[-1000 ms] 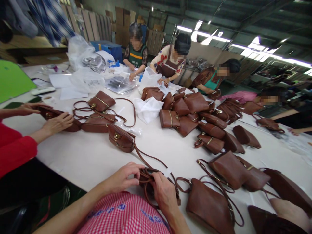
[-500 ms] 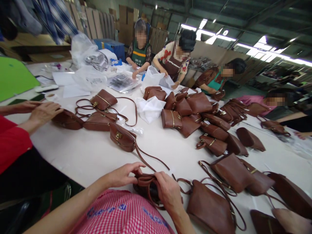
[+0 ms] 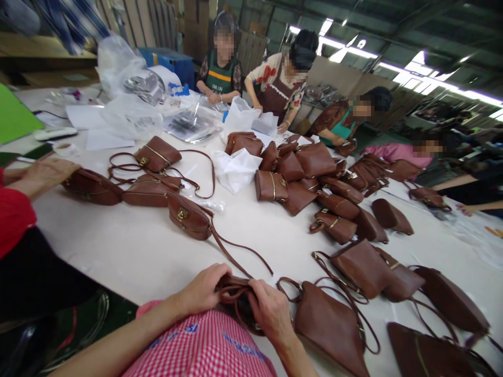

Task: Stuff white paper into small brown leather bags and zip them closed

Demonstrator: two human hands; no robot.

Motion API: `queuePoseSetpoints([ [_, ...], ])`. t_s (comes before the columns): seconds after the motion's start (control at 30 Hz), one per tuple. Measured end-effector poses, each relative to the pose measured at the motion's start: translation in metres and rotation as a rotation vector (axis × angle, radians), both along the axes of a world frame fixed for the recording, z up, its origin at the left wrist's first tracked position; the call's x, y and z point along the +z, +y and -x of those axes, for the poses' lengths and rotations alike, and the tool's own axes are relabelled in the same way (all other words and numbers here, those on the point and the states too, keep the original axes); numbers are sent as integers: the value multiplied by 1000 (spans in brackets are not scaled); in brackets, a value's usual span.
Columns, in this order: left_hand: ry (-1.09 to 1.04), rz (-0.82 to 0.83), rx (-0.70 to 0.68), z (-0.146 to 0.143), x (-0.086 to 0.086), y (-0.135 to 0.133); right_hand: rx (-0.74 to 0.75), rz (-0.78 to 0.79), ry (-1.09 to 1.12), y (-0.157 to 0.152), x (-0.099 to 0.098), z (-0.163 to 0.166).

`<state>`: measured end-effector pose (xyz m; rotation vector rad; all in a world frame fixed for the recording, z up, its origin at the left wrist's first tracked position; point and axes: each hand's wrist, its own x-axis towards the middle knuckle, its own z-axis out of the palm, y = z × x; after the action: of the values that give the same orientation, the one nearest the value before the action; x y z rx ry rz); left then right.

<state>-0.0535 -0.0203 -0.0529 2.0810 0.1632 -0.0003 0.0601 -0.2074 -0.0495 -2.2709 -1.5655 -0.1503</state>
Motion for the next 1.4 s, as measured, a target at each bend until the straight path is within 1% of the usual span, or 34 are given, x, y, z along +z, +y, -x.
queuePoseSetpoints([
  [0.1, -3, 131, 50, 1, 3, -5, 35, -11, 36, 0, 0, -6],
  [0.2, -1, 182, 98, 2, 7, -12, 43, 32, 53, 2, 0, -9],
  [0.3, -18, 199, 83, 3, 8, -18, 31, 104, 54, 2, -1, -10],
  [0.37, -65, 123, 64, 3, 4, -22, 30, 148, 65, -2, -1, -11],
  [0.5, -140, -236, 19, 4, -8, -31, 95, 244, 183, -8, 9, -14],
  [0.6, -123, -451, 7, 2, -9, -39, 123, 347, 217, -6, 21, -18],
  [0.7, -22, -560, 17, -5, 0, -46, 135, 435, 158, 1, 28, -19],
  [0.8, 109, -577, 12, -14, 11, -49, 169, 468, 132, 4, 31, -20],
  [0.87, 174, -544, -2, -18, 17, -47, 153, 511, 134, 4, 33, -21],
  [0.9, 191, -493, -6, -19, 19, -45, 128, 543, 136, 4, 33, -22],
  [0.97, 184, -300, -20, -18, 22, -38, 57, 606, 133, 5, 35, -25],
  [1.03, 137, -41, -35, -13, 25, -32, -5, 637, 132, 7, 36, -27],
  [1.1, 71, 165, 11, -8, 27, -27, -41, 639, 133, 10, 36, -27],
  [1.13, 43, 216, 56, -5, 27, -27, -52, 638, 134, 11, 36, -27],
  [1.2, 12, 221, 156, -3, 28, -28, -65, 638, 137, 12, 35, -24],
  [1.27, 17, 159, 233, -3, 30, -33, -78, 629, 148, 11, 34, -21],
  [1.33, 18, 107, 260, -5, 33, -40, -102, 608, 173, 10, 33, -18],
  [1.4, -2, 64, 236, -8, 34, -47, -116, 585, 206, 9, 32, -18],
])
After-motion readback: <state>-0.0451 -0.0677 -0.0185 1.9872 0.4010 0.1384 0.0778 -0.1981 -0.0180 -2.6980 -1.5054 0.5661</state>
